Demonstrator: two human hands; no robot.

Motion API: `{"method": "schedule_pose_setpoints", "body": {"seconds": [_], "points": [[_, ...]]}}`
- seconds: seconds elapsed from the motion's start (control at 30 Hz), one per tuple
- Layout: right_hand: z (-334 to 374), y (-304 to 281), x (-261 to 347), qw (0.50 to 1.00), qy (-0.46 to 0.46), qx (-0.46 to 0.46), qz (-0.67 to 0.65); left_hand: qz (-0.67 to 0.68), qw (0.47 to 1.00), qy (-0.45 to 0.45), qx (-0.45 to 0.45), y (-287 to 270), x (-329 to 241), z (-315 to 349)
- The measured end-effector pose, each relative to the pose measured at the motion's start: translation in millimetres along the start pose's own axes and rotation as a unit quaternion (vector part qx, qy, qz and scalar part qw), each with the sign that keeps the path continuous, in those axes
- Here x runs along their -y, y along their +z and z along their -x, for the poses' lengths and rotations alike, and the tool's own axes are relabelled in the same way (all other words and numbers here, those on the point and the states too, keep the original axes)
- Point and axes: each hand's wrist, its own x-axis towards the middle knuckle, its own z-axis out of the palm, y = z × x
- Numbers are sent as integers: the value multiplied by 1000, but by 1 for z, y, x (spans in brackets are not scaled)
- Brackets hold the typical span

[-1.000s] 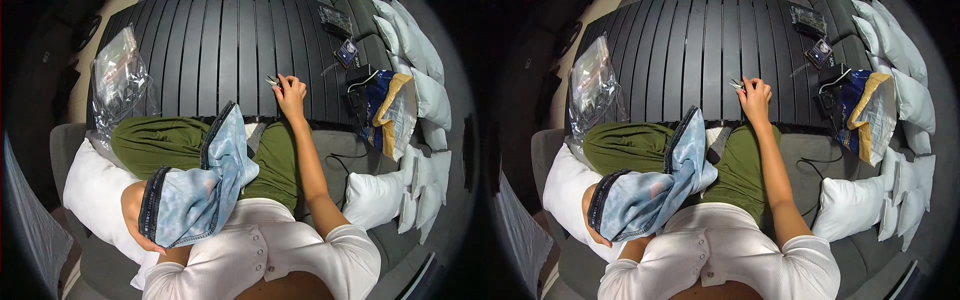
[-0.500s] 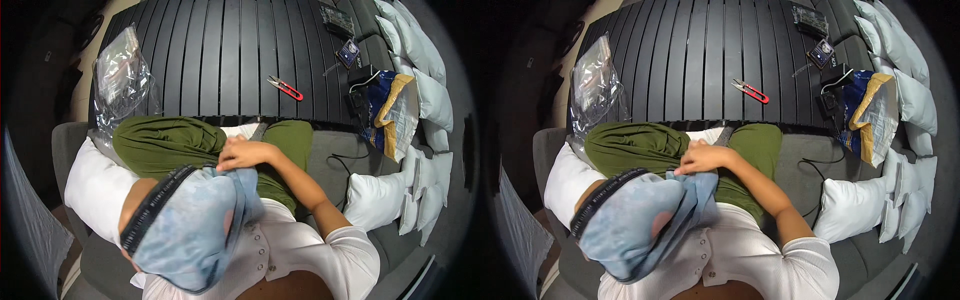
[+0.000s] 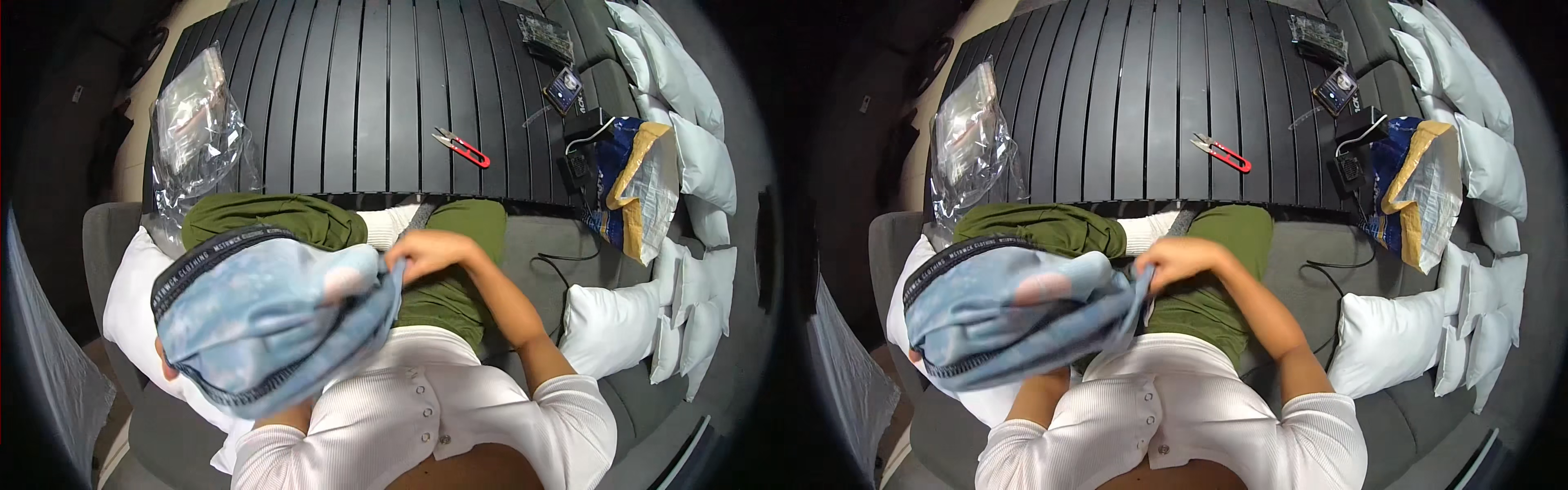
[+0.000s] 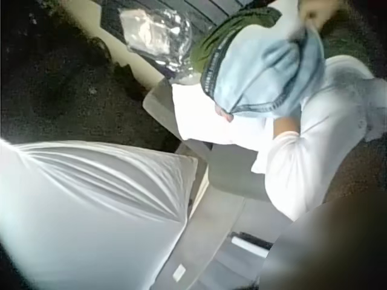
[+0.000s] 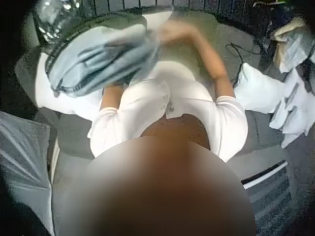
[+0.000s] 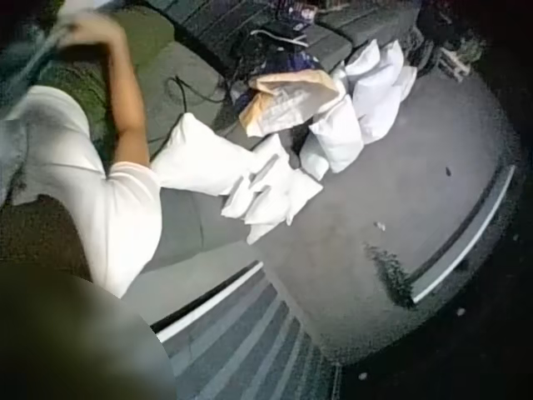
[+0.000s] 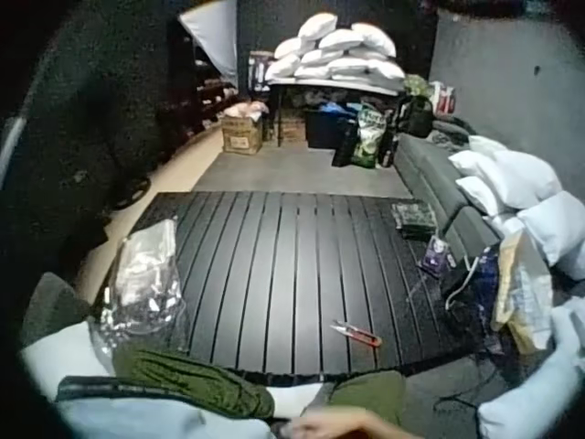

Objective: The person is using a small red cutter to trim excess threads and labels from various fabric items.

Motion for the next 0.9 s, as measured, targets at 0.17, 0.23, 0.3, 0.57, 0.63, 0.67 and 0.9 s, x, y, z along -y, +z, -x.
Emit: {"method": "schedule_pose_setpoints", "body": {"seconds": [0.17,0.23,0.3,0.57,0.63,0.67,0.9], "points": [[66,-45,39,927,80,-365,-20,135,982,120,-61,-16,-3,22],[104,-48,70,914,118,-388,30,177,965,175,-77,-9,-15,35],[136,-43,91,922,215,-303,106,157,983,90,-19,-64,-20,83],[141,-16,93,917,333,-208,70,-251,946,-187,81,-99,-16,99],[136,-21,76,886,357,-267,128,-267,918,-275,103,-98,-20,88],[137,-20,59,840,360,-330,234,-260,920,-272,108,-96,-20,83],[131,-14,42,814,531,-175,159,-331,888,-320,9,-89,-28,83]]}}
